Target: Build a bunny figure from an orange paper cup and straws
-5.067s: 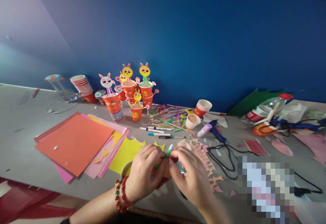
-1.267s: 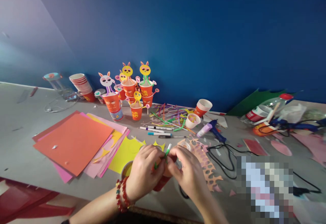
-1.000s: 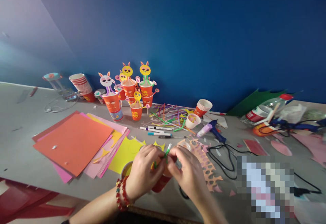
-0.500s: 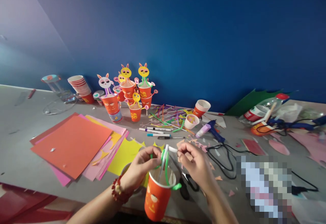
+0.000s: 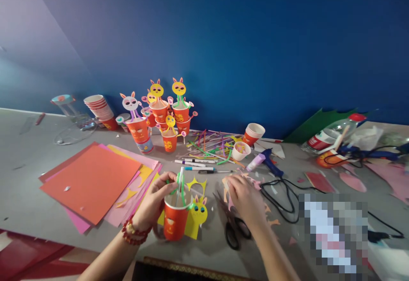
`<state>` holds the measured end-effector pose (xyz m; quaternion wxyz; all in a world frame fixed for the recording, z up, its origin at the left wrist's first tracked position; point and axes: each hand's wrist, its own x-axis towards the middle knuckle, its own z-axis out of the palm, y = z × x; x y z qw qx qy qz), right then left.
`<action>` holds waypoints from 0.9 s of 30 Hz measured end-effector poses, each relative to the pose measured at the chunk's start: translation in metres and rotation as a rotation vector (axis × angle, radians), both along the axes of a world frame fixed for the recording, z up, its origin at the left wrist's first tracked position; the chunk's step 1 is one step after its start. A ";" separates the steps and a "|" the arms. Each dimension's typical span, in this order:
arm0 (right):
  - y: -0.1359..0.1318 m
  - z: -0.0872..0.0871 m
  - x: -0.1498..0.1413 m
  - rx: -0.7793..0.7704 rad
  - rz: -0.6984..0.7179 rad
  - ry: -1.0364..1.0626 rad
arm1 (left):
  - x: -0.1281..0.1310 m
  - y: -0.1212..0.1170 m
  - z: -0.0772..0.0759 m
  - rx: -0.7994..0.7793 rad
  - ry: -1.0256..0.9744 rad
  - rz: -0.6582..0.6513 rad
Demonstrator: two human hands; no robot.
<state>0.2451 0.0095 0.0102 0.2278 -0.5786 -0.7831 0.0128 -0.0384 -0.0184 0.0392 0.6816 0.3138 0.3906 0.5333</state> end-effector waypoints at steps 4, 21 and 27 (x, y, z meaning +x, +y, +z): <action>-0.020 -0.010 -0.013 -0.035 0.055 -0.024 | 0.000 0.001 -0.004 0.015 0.046 0.012; -0.058 -0.022 -0.044 -0.032 0.045 0.022 | 0.005 -0.001 -0.012 0.118 0.190 0.037; -0.057 -0.029 -0.061 -0.094 0.036 0.122 | 0.004 -0.002 -0.012 0.136 0.222 0.054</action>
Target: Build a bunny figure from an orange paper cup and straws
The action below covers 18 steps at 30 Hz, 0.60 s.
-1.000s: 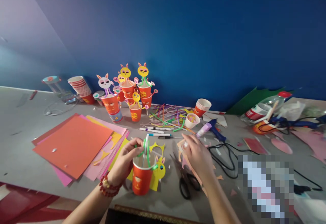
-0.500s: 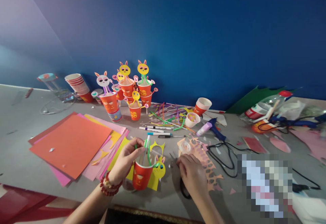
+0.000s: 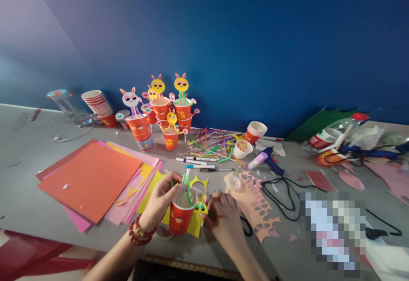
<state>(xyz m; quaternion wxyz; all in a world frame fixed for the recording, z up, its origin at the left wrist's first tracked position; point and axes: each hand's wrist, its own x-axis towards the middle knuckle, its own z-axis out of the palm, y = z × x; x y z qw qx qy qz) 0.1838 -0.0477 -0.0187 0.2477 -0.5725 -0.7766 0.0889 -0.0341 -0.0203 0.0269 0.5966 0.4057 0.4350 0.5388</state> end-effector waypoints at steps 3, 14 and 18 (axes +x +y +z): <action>0.006 0.005 0.006 -0.156 0.019 0.230 | -0.002 0.000 0.000 -0.006 0.000 0.008; 0.026 0.046 0.053 -0.354 -0.089 0.964 | 0.011 -0.006 0.008 0.043 0.108 -0.047; 0.028 0.067 0.042 -0.369 0.083 0.992 | 0.025 -0.010 0.011 0.034 0.079 -0.106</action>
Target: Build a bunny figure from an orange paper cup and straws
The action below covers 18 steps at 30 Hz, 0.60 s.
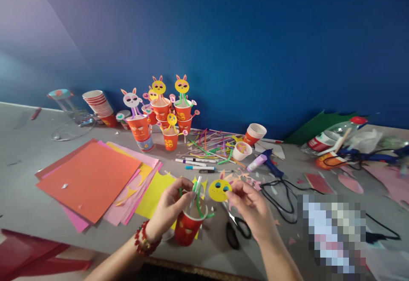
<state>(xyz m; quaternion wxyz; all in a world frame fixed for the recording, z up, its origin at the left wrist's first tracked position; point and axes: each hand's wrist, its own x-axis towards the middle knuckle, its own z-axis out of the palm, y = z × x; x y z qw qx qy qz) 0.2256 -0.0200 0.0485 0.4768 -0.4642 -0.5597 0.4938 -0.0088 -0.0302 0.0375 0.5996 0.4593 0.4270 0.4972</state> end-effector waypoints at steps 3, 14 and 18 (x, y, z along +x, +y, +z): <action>0.004 0.014 -0.013 0.032 0.095 0.004 | 0.009 -0.001 0.000 0.002 0.013 -0.029; 0.020 -0.003 -0.010 -0.097 -0.014 0.112 | 0.021 0.000 -0.010 -0.035 -0.020 -0.050; 0.015 -0.006 -0.009 -0.068 -0.010 0.096 | 0.024 0.000 -0.018 -0.072 -0.064 -0.086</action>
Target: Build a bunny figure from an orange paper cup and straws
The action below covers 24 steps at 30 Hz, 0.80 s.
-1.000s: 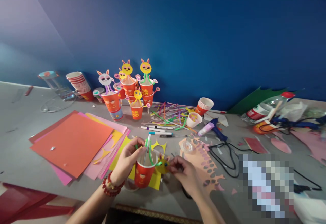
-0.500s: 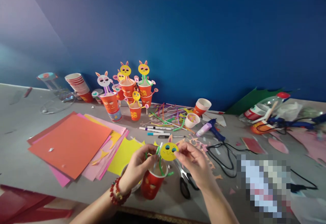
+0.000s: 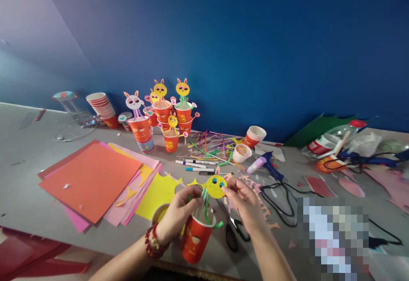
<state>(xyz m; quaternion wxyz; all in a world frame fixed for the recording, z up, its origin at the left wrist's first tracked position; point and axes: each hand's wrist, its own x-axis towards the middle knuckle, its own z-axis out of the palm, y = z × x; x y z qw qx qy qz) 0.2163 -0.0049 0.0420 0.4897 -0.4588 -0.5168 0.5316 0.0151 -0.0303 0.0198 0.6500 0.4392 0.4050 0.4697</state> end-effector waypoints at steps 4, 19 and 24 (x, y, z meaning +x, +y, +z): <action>-0.003 -0.004 -0.004 0.002 0.024 -0.049 | 0.002 0.001 -0.007 -0.024 -0.050 -0.008; 0.000 -0.010 -0.011 0.012 0.058 -0.132 | 0.005 0.002 -0.009 -0.063 -0.148 -0.040; -0.001 -0.008 -0.011 0.016 0.049 -0.180 | 0.005 0.001 -0.010 -0.066 -0.130 -0.023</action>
